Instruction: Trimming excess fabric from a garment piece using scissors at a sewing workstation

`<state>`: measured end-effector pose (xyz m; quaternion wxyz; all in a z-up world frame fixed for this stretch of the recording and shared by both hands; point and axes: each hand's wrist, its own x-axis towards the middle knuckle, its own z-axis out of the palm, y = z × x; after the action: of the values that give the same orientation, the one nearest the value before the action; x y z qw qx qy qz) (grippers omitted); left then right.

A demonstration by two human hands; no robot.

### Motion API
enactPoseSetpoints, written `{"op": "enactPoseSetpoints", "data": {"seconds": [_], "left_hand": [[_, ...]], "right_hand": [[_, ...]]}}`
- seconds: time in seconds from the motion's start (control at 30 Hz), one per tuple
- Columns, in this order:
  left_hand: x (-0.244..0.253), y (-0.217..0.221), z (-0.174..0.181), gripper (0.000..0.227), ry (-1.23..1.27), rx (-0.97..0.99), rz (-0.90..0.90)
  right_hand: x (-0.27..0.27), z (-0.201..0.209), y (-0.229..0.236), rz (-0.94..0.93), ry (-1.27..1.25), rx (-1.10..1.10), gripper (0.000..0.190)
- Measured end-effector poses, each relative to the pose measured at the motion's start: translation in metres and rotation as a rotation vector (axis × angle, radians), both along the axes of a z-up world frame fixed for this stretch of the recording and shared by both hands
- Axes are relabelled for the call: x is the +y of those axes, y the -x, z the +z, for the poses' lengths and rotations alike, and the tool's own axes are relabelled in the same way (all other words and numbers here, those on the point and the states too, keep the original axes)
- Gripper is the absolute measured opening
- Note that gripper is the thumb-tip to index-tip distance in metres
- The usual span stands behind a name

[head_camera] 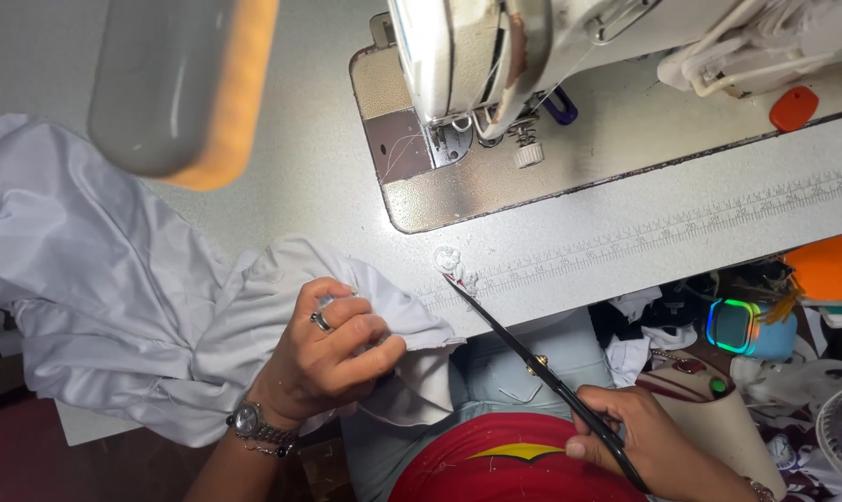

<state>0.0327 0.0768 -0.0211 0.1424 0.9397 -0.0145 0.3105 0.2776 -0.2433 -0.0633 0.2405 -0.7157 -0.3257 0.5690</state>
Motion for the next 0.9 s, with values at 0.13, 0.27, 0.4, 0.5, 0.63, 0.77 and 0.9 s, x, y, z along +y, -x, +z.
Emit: {"op": "enactPoseSetpoints", "data": {"seconds": [0.13,0.27,0.4,0.5,0.63,0.77,0.9], "left_hand": [[0.0,0.0,-0.003,0.018,0.035,-0.032,0.02],[0.002,0.0,-0.001,0.016,0.027,-0.053,-0.015],[0.004,0.004,0.002,0.016,-0.066,-0.052,-0.045],[0.004,0.002,0.006,0.024,-0.203,-0.141,-0.107],[0.0,-0.005,0.012,0.015,-0.208,-0.076,-0.127],[0.001,-0.002,0.005,0.02,-0.12,-0.067,-0.222],[0.005,0.002,-0.005,0.021,-0.081,-0.124,-0.28]], "right_hand": [[0.0,0.0,0.0,0.003,0.0,-0.014,0.039],[-0.006,-0.006,0.0,-0.028,0.006,-0.006,0.035],[0.006,0.009,-0.006,-0.069,-0.078,0.087,0.038],[0.017,0.012,-0.014,-0.081,-0.058,0.012,0.036],[0.036,0.022,-0.026,0.082,-0.037,-0.212,0.054],[0.062,0.047,-0.028,0.278,0.125,-0.496,0.071],[0.032,0.058,-0.057,0.534,0.259,-0.593,0.062]]}}
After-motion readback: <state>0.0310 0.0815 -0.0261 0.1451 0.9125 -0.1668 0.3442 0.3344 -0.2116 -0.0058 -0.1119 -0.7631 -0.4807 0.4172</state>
